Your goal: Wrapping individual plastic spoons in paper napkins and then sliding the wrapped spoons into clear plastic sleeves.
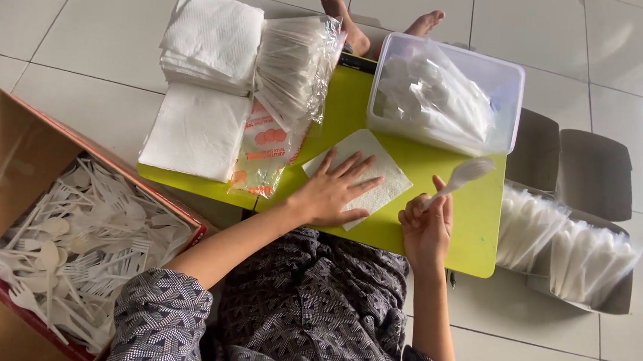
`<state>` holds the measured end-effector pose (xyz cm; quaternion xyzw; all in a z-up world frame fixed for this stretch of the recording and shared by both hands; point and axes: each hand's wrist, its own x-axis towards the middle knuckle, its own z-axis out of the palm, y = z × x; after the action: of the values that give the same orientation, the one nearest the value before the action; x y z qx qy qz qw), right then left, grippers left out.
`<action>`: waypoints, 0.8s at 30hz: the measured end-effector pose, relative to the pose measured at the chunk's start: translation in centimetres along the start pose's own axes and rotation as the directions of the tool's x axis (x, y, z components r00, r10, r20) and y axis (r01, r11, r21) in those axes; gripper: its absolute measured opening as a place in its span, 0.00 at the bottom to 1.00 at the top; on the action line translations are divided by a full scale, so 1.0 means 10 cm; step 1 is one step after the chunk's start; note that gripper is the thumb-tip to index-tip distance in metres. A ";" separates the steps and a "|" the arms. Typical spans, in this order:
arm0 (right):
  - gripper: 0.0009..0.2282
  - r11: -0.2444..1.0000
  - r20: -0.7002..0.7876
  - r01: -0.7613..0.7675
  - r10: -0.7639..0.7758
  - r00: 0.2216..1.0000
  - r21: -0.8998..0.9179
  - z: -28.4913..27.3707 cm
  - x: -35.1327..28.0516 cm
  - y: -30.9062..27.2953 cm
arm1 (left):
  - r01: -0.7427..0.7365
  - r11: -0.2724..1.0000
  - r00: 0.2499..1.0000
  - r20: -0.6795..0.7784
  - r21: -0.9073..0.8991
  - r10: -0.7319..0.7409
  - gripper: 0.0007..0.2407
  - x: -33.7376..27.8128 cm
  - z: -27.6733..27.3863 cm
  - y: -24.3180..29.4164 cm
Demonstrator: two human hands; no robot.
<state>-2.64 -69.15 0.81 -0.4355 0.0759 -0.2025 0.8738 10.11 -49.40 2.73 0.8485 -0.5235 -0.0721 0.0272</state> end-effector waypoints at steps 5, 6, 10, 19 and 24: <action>0.20 0.999 0.040 0.022 -0.020 0.999 -0.049 0.05 -0.03 -0.01 | -0.041 0.999 0.999 0.030 0.030 0.040 0.32 0.02 0.02 -0.02; 0.21 0.999 0.046 0.022 -0.021 0.999 -0.038 0.07 -0.03 -0.03 | -0.050 0.999 0.999 0.002 0.020 0.050 0.32 0.02 0.03 -0.03; 0.21 0.998 0.052 0.025 -0.023 0.998 -0.049 -0.06 -0.01 0.06 | -0.051 0.999 0.994 -0.097 0.002 0.051 0.35 0.04 0.17 -0.07; 0.09 0.962 0.190 0.093 -0.043 0.981 -0.258 -0.15 -0.03 0.28 | -0.277 0.903 0.459 -0.781 0.327 0.424 0.17 -0.02 0.09 0.04; 0.10 0.634 0.469 0.506 -0.245 0.848 -0.584 -0.11 -0.04 0.29 | 0.006 0.830 0.497 -0.722 0.557 0.481 0.16 -0.32 -0.03 0.40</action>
<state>-2.52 -68.16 -2.18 -0.7624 -0.1034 -0.2601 0.5834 5.25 -48.38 3.83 0.6682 -0.5600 0.4848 0.0695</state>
